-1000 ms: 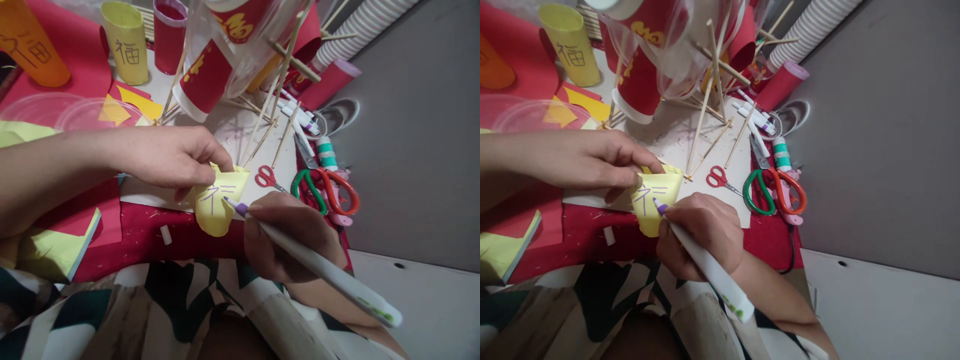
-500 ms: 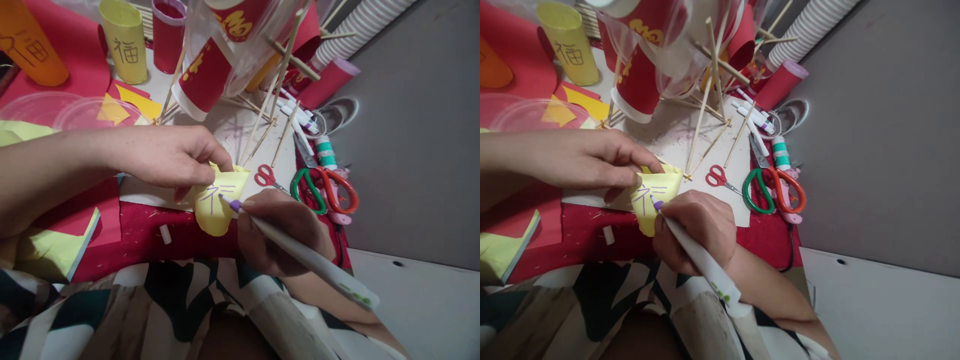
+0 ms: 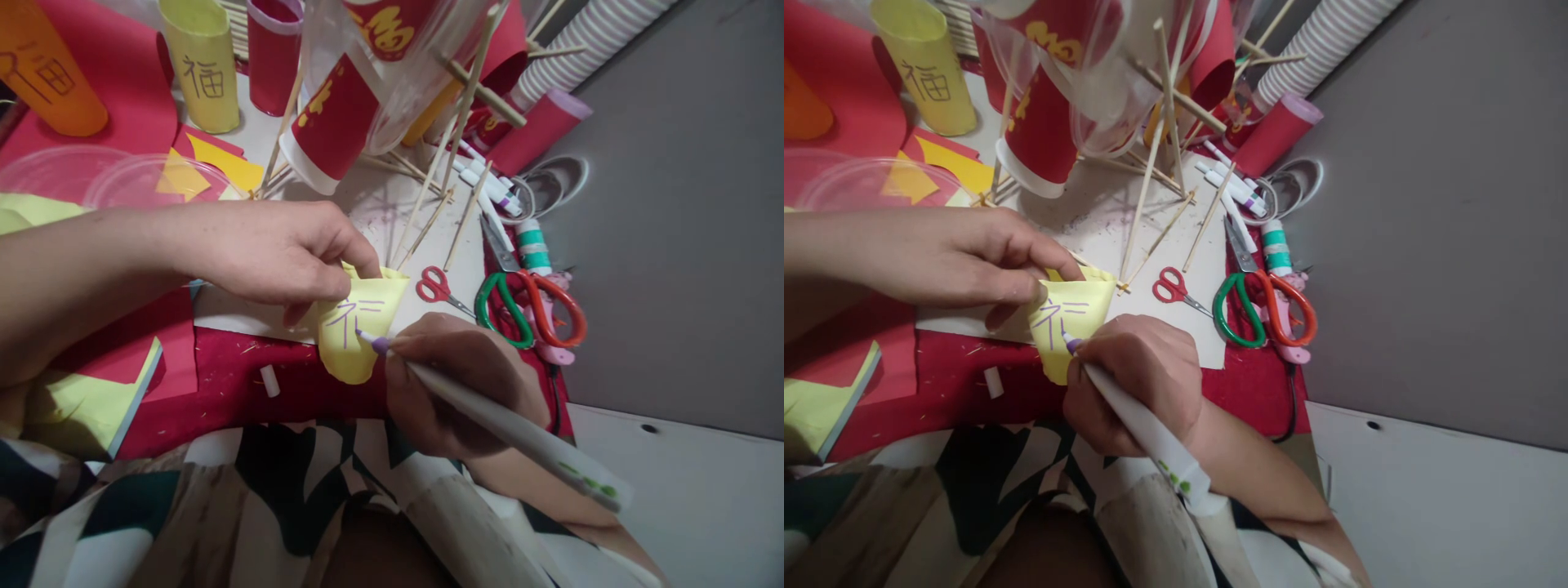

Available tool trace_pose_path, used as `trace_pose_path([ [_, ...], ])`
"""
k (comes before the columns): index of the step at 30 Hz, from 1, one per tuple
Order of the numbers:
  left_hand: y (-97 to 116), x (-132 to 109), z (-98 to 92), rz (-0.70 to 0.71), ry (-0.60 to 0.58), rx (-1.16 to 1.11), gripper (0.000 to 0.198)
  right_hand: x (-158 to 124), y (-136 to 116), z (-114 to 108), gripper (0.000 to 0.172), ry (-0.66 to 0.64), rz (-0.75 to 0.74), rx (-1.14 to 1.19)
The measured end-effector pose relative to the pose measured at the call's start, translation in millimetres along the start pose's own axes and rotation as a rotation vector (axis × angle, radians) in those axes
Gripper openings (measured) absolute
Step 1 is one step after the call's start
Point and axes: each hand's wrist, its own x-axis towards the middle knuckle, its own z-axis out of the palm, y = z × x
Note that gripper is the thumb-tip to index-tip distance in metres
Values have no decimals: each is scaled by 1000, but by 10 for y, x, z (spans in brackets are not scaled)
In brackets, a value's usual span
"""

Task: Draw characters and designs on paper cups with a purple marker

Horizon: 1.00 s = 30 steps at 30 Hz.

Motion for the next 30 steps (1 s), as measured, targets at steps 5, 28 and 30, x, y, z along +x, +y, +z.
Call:
trace_pose_path([
  [5, -21, 2, -5, 14, -17, 8, 43, 16, -20, -45, 25, -103, -31, -1],
  [28, 46, -6, -10, 22, -1, -11, 34, 28, 18, 16, 23, 4, -24, -30],
  [30, 41, -3, -5, 9, -7, -3, 38, 17, 24, 20, 22, 4, -14, -32],
])
